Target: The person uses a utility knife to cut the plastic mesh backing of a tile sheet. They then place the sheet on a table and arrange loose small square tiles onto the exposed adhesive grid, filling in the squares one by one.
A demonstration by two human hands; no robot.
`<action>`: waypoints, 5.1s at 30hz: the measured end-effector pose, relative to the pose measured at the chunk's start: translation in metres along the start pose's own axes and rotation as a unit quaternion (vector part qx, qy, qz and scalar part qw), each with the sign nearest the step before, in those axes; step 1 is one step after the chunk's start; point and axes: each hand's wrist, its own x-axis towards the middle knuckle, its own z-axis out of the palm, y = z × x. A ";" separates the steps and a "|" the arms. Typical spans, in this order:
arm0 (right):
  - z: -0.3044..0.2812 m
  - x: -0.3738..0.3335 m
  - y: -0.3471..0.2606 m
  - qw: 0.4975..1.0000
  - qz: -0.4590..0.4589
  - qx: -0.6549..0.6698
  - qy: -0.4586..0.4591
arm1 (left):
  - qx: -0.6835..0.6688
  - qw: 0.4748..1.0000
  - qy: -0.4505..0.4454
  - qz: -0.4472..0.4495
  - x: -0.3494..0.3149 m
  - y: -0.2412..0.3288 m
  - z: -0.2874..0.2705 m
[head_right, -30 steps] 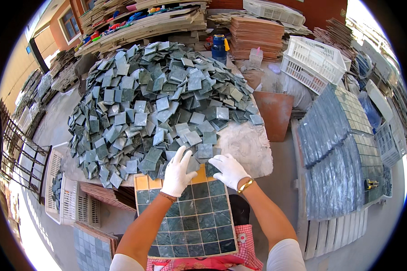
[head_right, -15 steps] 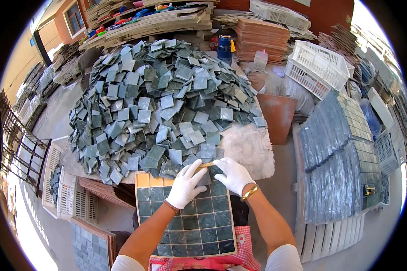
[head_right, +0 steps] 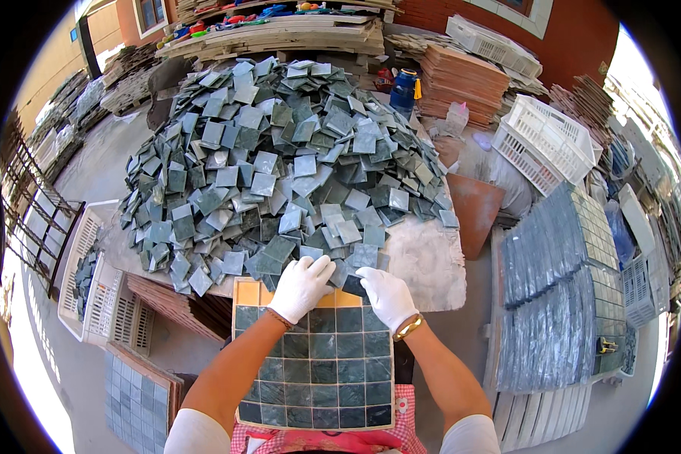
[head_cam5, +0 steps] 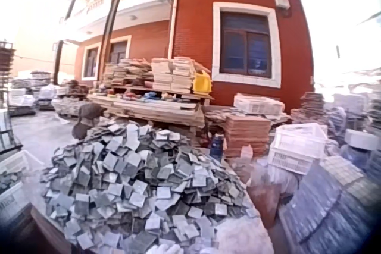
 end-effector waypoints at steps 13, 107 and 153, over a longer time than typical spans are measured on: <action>0.003 -0.001 -0.018 0.987 -0.020 -0.061 -0.146 | -0.246 0.963 0.073 -0.082 0.024 -0.020 0.009; 0.016 0.037 -0.032 0.866 0.225 0.403 -0.191 | -0.503 0.814 0.071 -0.283 -0.142 -0.021 -0.051; 0.010 0.016 -0.009 0.980 -0.095 -0.115 -0.131 | 0.044 0.997 0.018 -0.066 -0.053 -0.027 -0.027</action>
